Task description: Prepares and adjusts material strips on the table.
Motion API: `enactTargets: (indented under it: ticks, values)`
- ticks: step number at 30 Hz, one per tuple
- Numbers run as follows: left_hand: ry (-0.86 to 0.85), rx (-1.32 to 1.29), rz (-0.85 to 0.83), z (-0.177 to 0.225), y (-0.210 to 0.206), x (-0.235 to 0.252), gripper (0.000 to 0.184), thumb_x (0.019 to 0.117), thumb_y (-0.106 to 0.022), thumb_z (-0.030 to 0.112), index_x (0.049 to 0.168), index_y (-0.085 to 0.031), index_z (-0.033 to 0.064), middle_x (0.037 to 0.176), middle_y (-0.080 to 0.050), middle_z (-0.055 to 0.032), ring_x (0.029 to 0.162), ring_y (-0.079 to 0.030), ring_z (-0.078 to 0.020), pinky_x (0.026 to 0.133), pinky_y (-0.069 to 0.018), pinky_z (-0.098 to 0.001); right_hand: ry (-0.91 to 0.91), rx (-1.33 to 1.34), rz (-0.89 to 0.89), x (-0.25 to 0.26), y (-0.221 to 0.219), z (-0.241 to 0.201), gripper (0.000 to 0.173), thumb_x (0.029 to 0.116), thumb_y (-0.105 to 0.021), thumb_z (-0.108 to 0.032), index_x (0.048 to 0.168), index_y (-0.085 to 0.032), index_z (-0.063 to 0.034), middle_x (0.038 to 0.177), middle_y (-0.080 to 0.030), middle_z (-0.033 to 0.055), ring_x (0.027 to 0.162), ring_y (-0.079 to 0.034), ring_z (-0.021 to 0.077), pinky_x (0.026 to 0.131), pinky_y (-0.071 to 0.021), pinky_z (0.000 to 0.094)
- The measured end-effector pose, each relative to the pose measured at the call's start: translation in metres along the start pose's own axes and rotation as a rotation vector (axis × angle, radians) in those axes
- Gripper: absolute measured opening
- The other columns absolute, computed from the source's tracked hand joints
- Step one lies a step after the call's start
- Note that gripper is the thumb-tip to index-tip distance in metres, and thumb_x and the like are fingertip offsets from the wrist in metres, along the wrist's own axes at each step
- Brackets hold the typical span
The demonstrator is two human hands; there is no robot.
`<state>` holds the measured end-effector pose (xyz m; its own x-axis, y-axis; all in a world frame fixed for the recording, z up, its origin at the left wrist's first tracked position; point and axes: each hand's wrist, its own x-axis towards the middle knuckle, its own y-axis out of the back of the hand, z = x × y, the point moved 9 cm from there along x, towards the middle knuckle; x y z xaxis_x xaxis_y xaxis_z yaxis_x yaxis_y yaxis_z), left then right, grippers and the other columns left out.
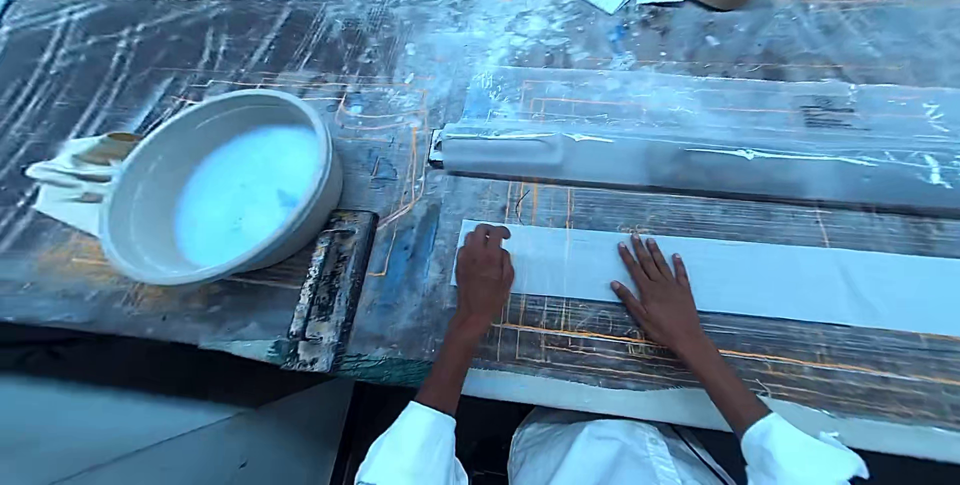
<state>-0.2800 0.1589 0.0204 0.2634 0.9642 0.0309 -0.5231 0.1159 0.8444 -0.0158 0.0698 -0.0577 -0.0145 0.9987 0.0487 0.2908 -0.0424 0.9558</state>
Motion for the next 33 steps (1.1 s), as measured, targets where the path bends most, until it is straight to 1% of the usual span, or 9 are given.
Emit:
enactTargets:
  ticks: [3, 6, 10, 13, 16, 18, 27, 30, 33]
  values:
    - [0.067, 0.059, -0.023, -0.038, 0.004, 0.001, 0.026, 0.0976, -0.053, -0.003, 0.119, -0.066, 0.0002, 0.124, -0.061, -0.025, 0.115, -0.059, -0.0465, 0.091, -0.0513, -0.0615, -0.048, -0.015, -0.001, -0.001, 0.005, 0.016, 0.074, 0.102, -0.023, -0.068, 0.163, -0.031, -0.0268, 0.171, -0.024, 0.0008, 0.158, -0.017, 0.0261, 0.124, -0.0104, 0.0643]
    - [-0.068, 0.026, -0.04, -0.038, -0.008, -0.007, 0.023, 0.0934, -0.056, -0.006, 0.11, -0.071, 0.0003, 0.112, -0.066, -0.0201, 0.106, -0.063, -0.04, 0.089, -0.054, -0.0552, -0.205, -0.041, 0.017, -0.016, 0.02, 0.065, 0.076, 0.1019, -0.022, -0.068, 0.163, -0.031, -0.0245, 0.171, -0.023, 0.0026, 0.158, -0.018, 0.0283, 0.123, -0.0107, 0.0669]
    - [-0.085, -0.044, 0.118, -0.039, 0.007, -0.015, 0.026, 0.0929, -0.053, -0.007, 0.109, -0.072, -0.0001, 0.113, -0.068, -0.0191, 0.105, -0.065, -0.0375, 0.088, -0.0553, -0.0529, -0.454, -0.054, 0.08, -0.036, 0.041, 0.125, 0.082, 0.1029, -0.019, -0.065, 0.164, -0.025, -0.0105, 0.171, -0.019, 0.0156, 0.157, -0.015, 0.0384, 0.119, -0.009, 0.074]
    - [0.033, -0.027, 0.211, -0.067, 0.033, -0.011, 0.031, 0.1002, -0.048, 0.0, 0.126, -0.065, -0.0036, 0.133, -0.061, -0.0247, 0.123, -0.06, -0.0419, 0.102, -0.0501, -0.0568, -0.344, -0.028, 0.177, -0.007, 0.036, 0.05, 0.076, 0.1068, -0.027, -0.054, 0.158, -0.031, 0.0019, 0.166, -0.026, 0.0225, 0.156, -0.019, 0.0409, 0.118, -0.0128, 0.0758]
    - [0.135, 0.042, 0.283, -0.11, 0.045, -0.01, 0.038, 0.1062, -0.042, 0.011, 0.139, -0.056, -0.0032, 0.148, -0.052, -0.0236, 0.136, -0.052, -0.0415, 0.113, -0.0414, -0.058, -0.024, 0.056, 0.094, 0.032, 0.004, -0.089, 0.074, 0.1061, -0.029, -0.057, 0.161, -0.031, -0.0071, 0.17, -0.023, 0.012, 0.158, -0.016, 0.0312, 0.122, -0.0097, 0.0703]
    - [0.185, 0.055, 0.319, -0.136, 0.044, -0.011, 0.043, 0.1086, -0.039, 0.017, 0.144, -0.051, -0.0036, 0.154, -0.047, -0.0233, 0.141, -0.048, -0.0407, 0.116, -0.0375, -0.0578, 0.079, 0.078, -0.022, 0.047, -0.018, -0.127, 0.075, 0.1044, -0.029, -0.063, 0.164, -0.029, -0.0172, 0.172, -0.021, 0.0041, 0.159, -0.014, 0.0284, 0.123, -0.0072, 0.0676]
    - [0.262, 0.043, 0.353, -0.149, 0.039, -0.007, 0.043, 0.1076, -0.036, 0.016, 0.14, -0.054, -0.0043, 0.154, -0.046, -0.0264, 0.144, -0.043, -0.0417, 0.119, -0.0335, -0.0555, -0.302, -0.053, 0.043, -0.006, 0.024, 0.077, 0.084, 0.1024, -0.021, -0.067, 0.164, -0.024, -0.0102, 0.171, -0.019, 0.0116, 0.158, -0.014, 0.034, 0.12, -0.0088, 0.0714]
    - [0.269, 0.043, 0.345, -0.148, 0.039, -0.005, 0.042, 0.1077, -0.036, 0.016, 0.14, -0.055, -0.0035, 0.153, -0.045, -0.0264, 0.144, -0.043, -0.0424, 0.119, -0.0334, -0.0563, -0.28, -0.038, 0.07, 0.008, 0.017, 0.045, 0.081, 0.1053, -0.022, -0.059, 0.162, -0.024, -0.0021, 0.17, -0.019, 0.0186, 0.158, -0.014, 0.0369, 0.119, -0.0087, 0.0734]
    - [0.276, 0.052, 0.332, -0.149, 0.038, -0.005, 0.042, 0.1073, -0.036, 0.016, 0.14, -0.055, -0.0032, 0.154, -0.045, -0.0252, 0.144, -0.043, -0.0418, 0.118, -0.0335, -0.0575, -0.07, 0.063, 0.014, 0.042, -0.006, -0.077, 0.075, 0.1063, -0.028, -0.055, 0.16, -0.03, -0.0023, 0.169, -0.024, 0.0166, 0.158, -0.017, 0.0351, 0.121, -0.0089, 0.0724]
